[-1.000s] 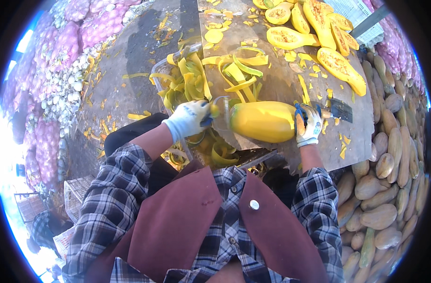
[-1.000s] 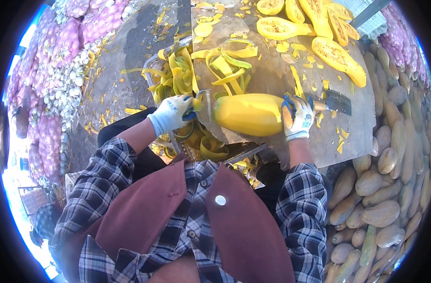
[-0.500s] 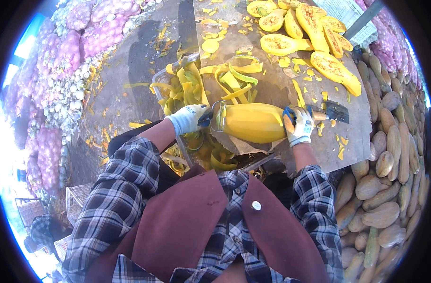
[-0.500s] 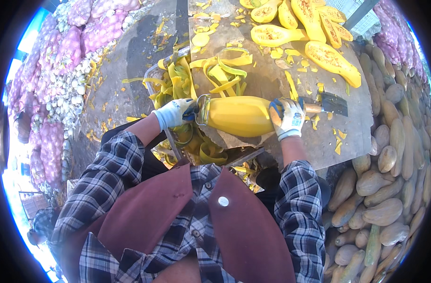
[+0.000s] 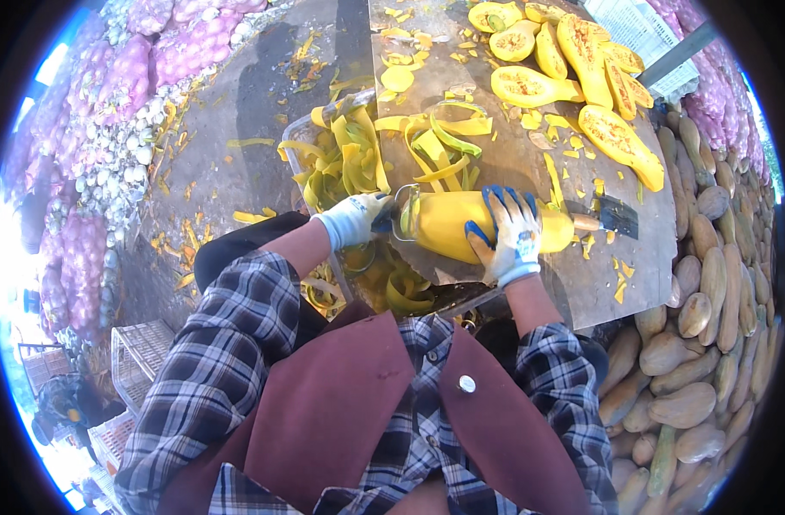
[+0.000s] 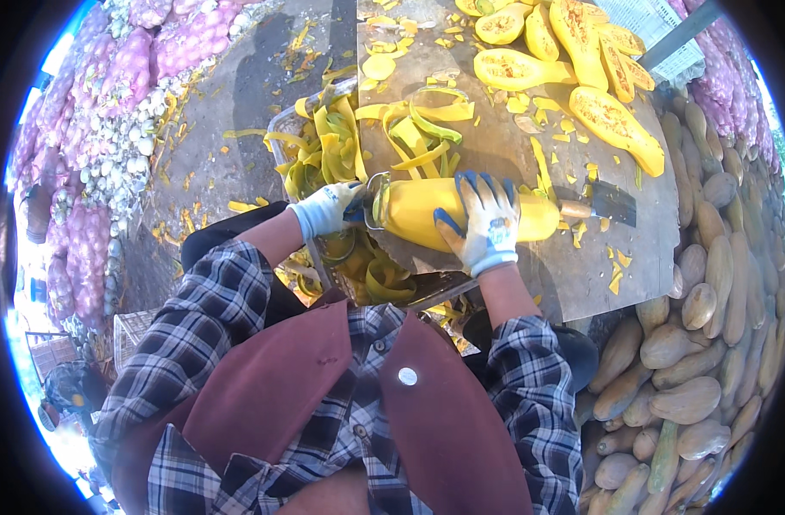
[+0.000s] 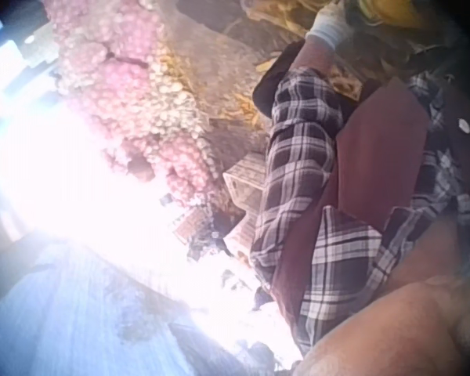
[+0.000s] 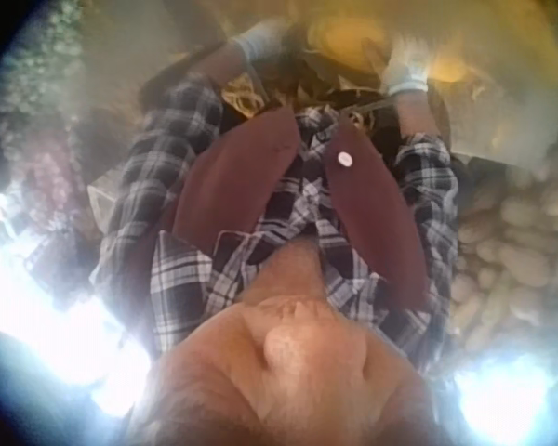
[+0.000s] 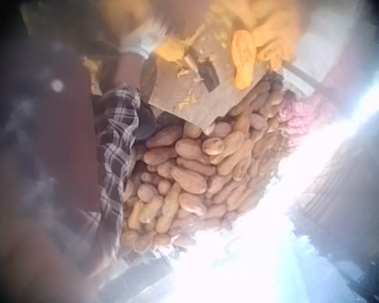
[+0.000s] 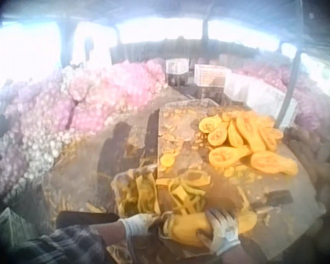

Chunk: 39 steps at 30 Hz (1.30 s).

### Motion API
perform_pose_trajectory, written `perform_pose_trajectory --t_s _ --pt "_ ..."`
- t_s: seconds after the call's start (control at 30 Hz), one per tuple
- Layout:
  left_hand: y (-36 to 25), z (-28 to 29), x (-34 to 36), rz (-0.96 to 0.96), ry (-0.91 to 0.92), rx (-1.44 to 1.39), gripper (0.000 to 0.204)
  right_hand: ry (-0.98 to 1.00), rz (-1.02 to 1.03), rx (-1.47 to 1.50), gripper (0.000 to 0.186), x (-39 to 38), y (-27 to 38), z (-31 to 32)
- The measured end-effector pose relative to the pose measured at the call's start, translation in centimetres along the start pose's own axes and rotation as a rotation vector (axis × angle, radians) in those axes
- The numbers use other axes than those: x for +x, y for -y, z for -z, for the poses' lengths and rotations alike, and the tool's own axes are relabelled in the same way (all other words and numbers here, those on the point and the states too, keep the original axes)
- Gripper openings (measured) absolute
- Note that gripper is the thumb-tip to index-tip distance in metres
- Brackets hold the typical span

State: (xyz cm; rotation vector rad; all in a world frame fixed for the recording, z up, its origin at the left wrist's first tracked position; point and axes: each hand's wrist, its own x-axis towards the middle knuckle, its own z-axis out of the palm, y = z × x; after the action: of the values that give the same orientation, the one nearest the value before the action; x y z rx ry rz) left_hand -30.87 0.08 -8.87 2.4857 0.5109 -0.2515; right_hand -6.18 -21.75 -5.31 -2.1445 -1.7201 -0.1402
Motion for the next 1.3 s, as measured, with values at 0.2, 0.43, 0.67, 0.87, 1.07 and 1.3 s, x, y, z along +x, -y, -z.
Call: perform_pose_trajectory --t_s 0.2,0.43,0.67,0.87,1.07,1.3 --pt "2.5 -2.3 -0.8 -0.029 0.02 0.01 0.051 0.165 0.07 -0.026 0.062 4.7 -0.4 0.2" --pt "-0.7 -5.7 -1.8 0.216 -0.223 -0.344 0.048 0.297 -0.02 0.059 0.068 6.4 -2.8 0.1" --pt "-2.7 -3.7 -4.8 0.22 -0.243 -0.333 0.044 0.202 -0.031 -0.001 0.058 3.7 -3.0 -0.2" --pt "-3.2 -5.7 -5.2 0.239 -0.343 -0.653 0.033 0.273 0.047 -0.012 0.085 0.0 -3.7 1.9" --pt "-3.5 -7.6 -3.1 0.366 -0.327 -1.11 0.031 0.667 -0.093 -0.057 0.117 0.0 -4.8 5.5" --pt "-3.0 -8.4 1.0 0.389 -0.584 -1.169 0.037 0.286 -0.018 -0.235 0.114 -5.9 -8.5 2.3"
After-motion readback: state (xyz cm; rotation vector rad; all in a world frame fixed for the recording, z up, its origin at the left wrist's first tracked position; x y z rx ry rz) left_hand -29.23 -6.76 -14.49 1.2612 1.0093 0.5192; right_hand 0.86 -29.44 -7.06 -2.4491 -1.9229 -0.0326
